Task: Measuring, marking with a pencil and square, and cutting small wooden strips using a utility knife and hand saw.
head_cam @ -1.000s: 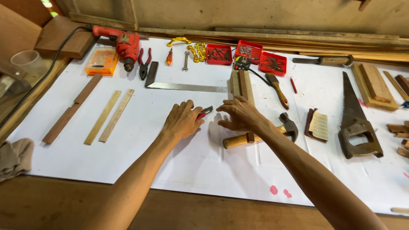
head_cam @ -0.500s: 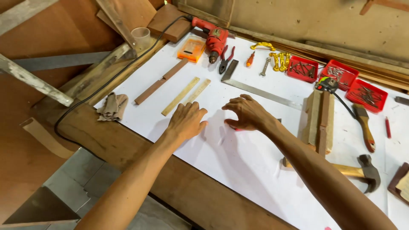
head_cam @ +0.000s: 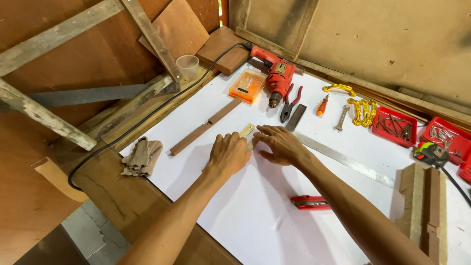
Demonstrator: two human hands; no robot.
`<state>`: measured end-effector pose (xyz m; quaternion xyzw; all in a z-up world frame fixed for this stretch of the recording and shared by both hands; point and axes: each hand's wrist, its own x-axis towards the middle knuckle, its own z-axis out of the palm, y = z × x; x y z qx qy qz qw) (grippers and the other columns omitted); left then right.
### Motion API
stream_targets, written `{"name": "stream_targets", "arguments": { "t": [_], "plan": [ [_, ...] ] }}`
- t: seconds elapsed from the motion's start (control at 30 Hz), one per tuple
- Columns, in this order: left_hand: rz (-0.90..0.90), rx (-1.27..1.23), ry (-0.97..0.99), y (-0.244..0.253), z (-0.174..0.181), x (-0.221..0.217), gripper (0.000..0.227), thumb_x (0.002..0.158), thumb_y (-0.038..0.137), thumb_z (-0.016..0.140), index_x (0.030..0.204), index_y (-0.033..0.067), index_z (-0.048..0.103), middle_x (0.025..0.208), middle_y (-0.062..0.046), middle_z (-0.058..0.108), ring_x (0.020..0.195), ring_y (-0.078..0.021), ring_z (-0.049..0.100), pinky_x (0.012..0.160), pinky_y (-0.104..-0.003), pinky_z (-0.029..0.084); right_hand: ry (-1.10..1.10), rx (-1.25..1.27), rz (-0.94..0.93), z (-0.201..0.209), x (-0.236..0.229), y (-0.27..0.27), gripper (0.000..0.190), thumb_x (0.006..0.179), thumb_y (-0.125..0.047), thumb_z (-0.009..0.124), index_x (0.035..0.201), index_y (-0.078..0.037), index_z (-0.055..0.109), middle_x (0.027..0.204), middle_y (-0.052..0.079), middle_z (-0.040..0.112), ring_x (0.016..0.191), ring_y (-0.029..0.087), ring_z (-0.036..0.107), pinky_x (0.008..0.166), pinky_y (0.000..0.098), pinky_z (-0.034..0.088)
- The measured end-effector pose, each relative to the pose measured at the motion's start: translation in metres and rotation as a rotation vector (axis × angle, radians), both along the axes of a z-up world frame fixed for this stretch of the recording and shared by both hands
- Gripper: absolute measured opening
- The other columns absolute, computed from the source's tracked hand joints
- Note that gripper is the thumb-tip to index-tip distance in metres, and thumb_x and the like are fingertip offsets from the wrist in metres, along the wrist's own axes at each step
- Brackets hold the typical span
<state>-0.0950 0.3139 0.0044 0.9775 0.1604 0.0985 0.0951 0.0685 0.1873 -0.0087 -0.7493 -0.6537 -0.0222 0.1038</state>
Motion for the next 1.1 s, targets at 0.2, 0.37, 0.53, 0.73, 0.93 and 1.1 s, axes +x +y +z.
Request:
{"name": "stream_targets", "arguments": {
  "t": [0.2, 0.37, 0.53, 0.73, 0.93, 1.1],
  "plan": [
    [0.038, -0.025, -0.026, 0.019, -0.028, 0.018, 0.028, 0.089, 0.031, 0.076, 0.086, 0.0026, 0.075, 0.089, -0.015, 0.068, 0.085, -0.0306, 0.068, 0.082, -0.046, 0.045, 0.055, 0.106, 0.039, -0.02, 0.027, 0.016, 0.031, 0.091, -0.01, 0.067, 0.121, -0.015, 0.073, 0.126, 0.004, 0.069, 0.124, 0.026, 0.06, 0.107, 0.0414, 0.045],
    [0.035, -0.152, -0.094, 0.017, -0.026, 0.011, 0.018, 0.083, 0.023, 0.076, 0.084, 0.0047, 0.072, 0.087, -0.014, 0.068, 0.082, -0.03, 0.069, 0.079, -0.045, 0.051, -0.032, 0.134, 0.067, -0.014, 0.023, 0.009, 0.016, 0.09, -0.015, 0.069, 0.105, -0.01, 0.073, 0.104, 0.008, 0.066, 0.104, 0.029, 0.063, 0.095, 0.0422, 0.049],
    [-0.011, -0.24, -0.196, 0.009, -0.003, -0.004, 0.01, 0.077, 0.014, 0.075, 0.076, 0.0066, 0.069, 0.091, -0.014, 0.065, 0.083, -0.0321, 0.068, 0.069, -0.046, 0.055, 0.05, 0.019, 0.029, 0.02, 0.008, -0.017, 0.012, 0.094, -0.018, 0.067, 0.093, -0.007, 0.068, 0.096, 0.01, 0.062, 0.085, 0.032, 0.064, 0.079, 0.0441, 0.052],
    [-0.041, -0.249, -0.105, -0.034, 0.058, -0.017, 0.016, 0.092, 0.018, 0.064, 0.098, 0.0066, 0.056, 0.09, -0.015, 0.071, 0.083, -0.0384, 0.068, 0.074, -0.051, 0.053, -0.031, 0.174, -0.002, 0.076, -0.011, -0.076, 0.014, 0.095, -0.021, 0.066, 0.094, -0.007, 0.067, 0.092, 0.008, 0.066, 0.073, 0.033, 0.066, 0.065, 0.0462, 0.054],
    [-0.225, -0.202, -0.256, -0.094, 0.099, -0.011, 0.022, 0.085, 0.021, 0.067, 0.096, 0.0054, 0.056, 0.09, -0.015, 0.072, 0.082, -0.0383, 0.069, 0.07, -0.051, 0.054, -0.124, 0.193, -0.102, 0.124, -0.02, -0.168, 0.018, 0.09, -0.027, 0.072, 0.094, -0.009, 0.069, 0.094, 0.007, 0.069, 0.068, 0.033, 0.067, 0.058, 0.0473, 0.054],
    [-0.435, -0.126, -0.306, -0.151, 0.107, 0.023, 0.045, 0.092, 0.05, 0.068, 0.097, 0.005, 0.069, 0.089, -0.017, 0.074, 0.084, -0.036, 0.071, 0.076, -0.05, 0.054, -0.322, 0.286, -0.127, 0.136, -0.024, -0.253, 0.012, 0.089, -0.02, 0.073, 0.095, -0.011, 0.07, 0.091, 0.006, 0.066, 0.071, 0.03, 0.067, 0.056, 0.0436, 0.053]
  ]
}}
